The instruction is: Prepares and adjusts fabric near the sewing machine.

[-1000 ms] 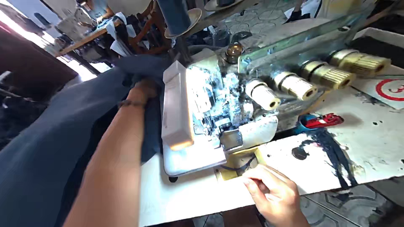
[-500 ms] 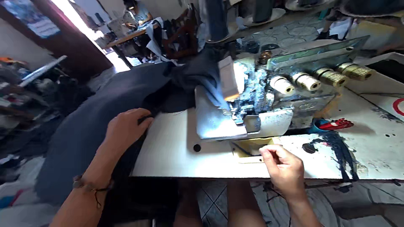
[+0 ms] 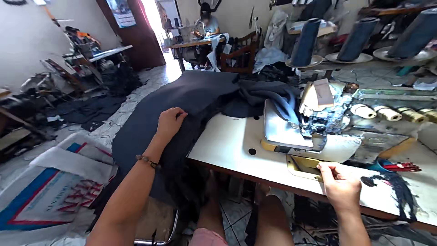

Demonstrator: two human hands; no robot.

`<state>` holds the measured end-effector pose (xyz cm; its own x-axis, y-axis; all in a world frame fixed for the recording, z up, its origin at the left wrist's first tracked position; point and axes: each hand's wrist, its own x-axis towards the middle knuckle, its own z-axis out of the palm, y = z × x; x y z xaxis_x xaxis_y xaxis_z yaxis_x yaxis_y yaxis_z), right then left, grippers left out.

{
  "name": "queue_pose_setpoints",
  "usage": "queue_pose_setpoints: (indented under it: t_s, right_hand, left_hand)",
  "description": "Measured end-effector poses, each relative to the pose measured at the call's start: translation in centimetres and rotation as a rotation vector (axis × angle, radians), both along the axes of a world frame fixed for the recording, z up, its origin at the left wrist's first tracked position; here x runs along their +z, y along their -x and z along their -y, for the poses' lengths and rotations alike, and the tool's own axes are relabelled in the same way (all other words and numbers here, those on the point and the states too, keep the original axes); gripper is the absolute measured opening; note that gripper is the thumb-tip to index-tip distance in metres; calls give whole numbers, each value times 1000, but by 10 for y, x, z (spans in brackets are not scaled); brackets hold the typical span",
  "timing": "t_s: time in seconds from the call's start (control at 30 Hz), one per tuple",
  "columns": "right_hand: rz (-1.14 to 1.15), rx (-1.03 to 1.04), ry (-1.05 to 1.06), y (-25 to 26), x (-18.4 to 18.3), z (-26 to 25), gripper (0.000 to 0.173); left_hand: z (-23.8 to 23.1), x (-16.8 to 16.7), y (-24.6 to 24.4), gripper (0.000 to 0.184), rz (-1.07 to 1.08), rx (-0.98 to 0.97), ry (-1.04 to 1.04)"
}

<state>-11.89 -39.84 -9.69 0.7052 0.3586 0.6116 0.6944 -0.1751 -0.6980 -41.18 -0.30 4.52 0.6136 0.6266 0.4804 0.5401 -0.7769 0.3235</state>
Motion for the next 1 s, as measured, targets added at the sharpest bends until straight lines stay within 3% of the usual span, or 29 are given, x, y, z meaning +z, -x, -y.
queue_pose_setpoints:
  t_s: [0.2, 0.3, 0.33, 0.43, 0.5, 0.57, 0.67, 0.77, 0.83, 0.9, 1.0]
  right_hand:
    - [39, -6, 32, 2, -3, 1, 31]
    - [-138, 23, -117, 20, 2, 0, 23]
    - [-282, 102, -179, 35, 6, 0, 18]
    - [-618, 502, -161, 97, 6, -8, 29]
    - [-759, 834, -66, 129, -6, -23, 50]
    - [-987, 981, -87, 144, -12, -37, 71]
    - [-1237, 765, -155, 146, 0, -39, 49]
    - [-1257, 520, -180, 138, -3, -35, 23]
    - [-1190, 456, -190, 141, -15, -31, 13]
    - [-1121, 447, -194, 147, -28, -21, 16]
    - [-1095, 423, -201, 157, -39, -7, 24]
  left_hand:
    - [-8, 21, 0, 25, -9, 16, 105]
    - [6, 31, -2, 35, 24, 132, 216]
    - [18, 33, -2, 36, 41, 112, 257]
    - [74, 17, 2, 34, -1, -156, 394]
    - [122, -10, 4, 34, -130, -380, 537]
    - [174, -40, 10, 36, -291, -582, 672]
    - [225, -76, 26, 35, -544, -937, 828]
    - [232, -96, 19, 34, -688, -1263, 752]
    - [226, -92, -9, 29, -518, -1143, 535]
    - [215, -94, -51, 27, -287, -928, 333]
    - [198, -102, -114, 33, -128, -852, 235]
